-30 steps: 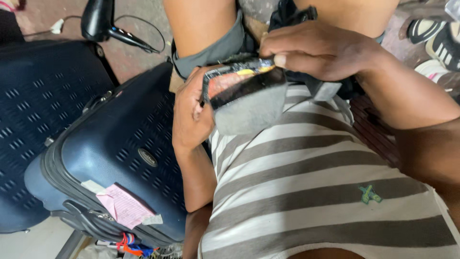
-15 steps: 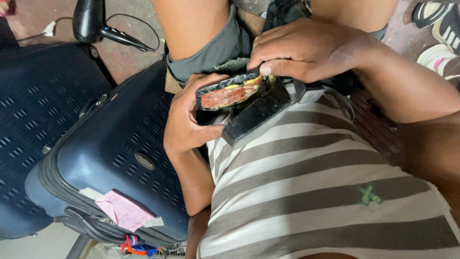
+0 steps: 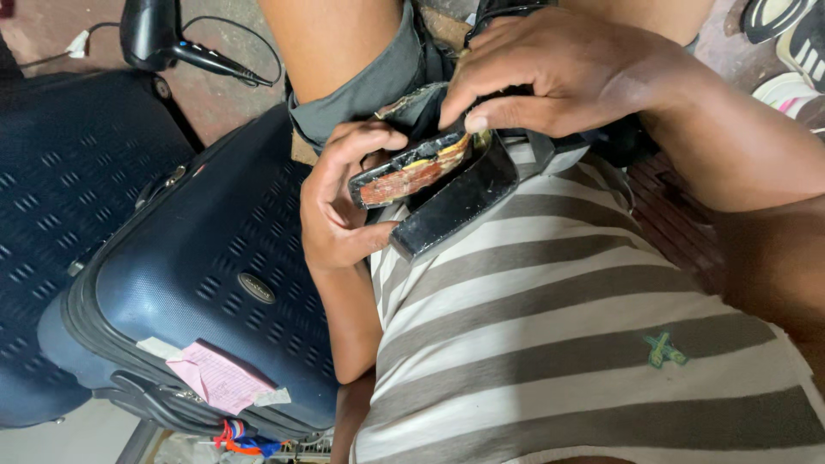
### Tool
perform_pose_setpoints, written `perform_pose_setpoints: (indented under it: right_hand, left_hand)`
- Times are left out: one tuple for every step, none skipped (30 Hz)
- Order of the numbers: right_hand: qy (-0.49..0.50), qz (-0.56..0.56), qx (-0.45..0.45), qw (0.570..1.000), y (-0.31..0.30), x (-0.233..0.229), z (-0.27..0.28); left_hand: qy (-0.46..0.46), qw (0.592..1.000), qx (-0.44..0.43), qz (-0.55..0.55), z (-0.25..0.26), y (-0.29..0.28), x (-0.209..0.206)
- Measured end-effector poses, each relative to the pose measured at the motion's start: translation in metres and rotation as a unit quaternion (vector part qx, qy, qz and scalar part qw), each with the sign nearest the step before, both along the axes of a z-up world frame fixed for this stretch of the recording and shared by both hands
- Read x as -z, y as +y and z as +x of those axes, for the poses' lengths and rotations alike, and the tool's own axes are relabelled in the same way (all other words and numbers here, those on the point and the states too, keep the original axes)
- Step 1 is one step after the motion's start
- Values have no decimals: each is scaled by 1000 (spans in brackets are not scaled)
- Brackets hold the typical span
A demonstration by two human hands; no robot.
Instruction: The person is repairing a black high-heeled shoe by hand. They repeatedly peel away old adhesive and debris from the heel and sole, then press the parts together to reattach them.
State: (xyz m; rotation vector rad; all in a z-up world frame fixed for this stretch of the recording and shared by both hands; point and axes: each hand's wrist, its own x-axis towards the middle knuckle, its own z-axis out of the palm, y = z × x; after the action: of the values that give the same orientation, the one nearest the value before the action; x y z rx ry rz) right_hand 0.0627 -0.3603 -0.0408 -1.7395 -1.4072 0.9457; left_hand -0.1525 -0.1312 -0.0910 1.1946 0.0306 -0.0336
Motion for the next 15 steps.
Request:
perform_pose_setpoints:
  right_hand:
    - [-13, -19, 13, 1000, -1, 0, 0]
    - [-5, -13, 25, 1000, -1, 0, -1]
    - [4, -7, 36, 999, -2, 1, -1]
    - [10, 0, 46, 999, -2, 1, 0]
    - [19, 15, 40, 999, -3, 2, 1]
    - [28, 30, 36, 999, -4, 3, 3]
    - [38, 44, 32, 998, -4, 5, 3]
    - [29, 27, 40, 998, -5, 6, 2]
    - [20, 9, 48, 999, -5, 6, 2]
    - [10, -7, 56, 998, -5, 7, 3]
    - [4, 2, 60, 998, -5, 6, 2]
    - [-2, 13, 62, 998, -5, 5, 2]
    - [-8, 23, 65, 998, -5, 4, 1]
    - [-10, 28, 56, 998, -4, 3, 1]
    - [-12, 34, 47, 998, -3, 2, 1]
  left_hand:
    - [-9, 1000, -12, -6, 1, -3, 4]
    - [-14, 1000, -24, -12, -1, -7, 6]
    - [-17, 999, -27, -23, -1, -9, 10]
    - [-20, 999, -32, -36, 0, -11, 13]
    - [-23, 998, -37, -50, 0, -13, 17]
    - [-23, 997, -43, -66, 1, -15, 19]
    - [-25, 995, -53, -85, 0, -18, 21]
    - [-29, 992, -61, -104, 1, -21, 23]
    - [-34, 989, -74, -126, 2, -23, 23]
    - [-40, 985, -85, -145, 3, -26, 24]
    - [-46, 981, -96, -163, 5, -28, 25]
    - [-52, 977, -105, -178, 5, -31, 24]
    - [-60, 975, -110, -183, 7, -33, 25]
    - [-63, 973, -117, -186, 5, -34, 24]
    - [-68, 974, -121, -179, 5, -34, 24]
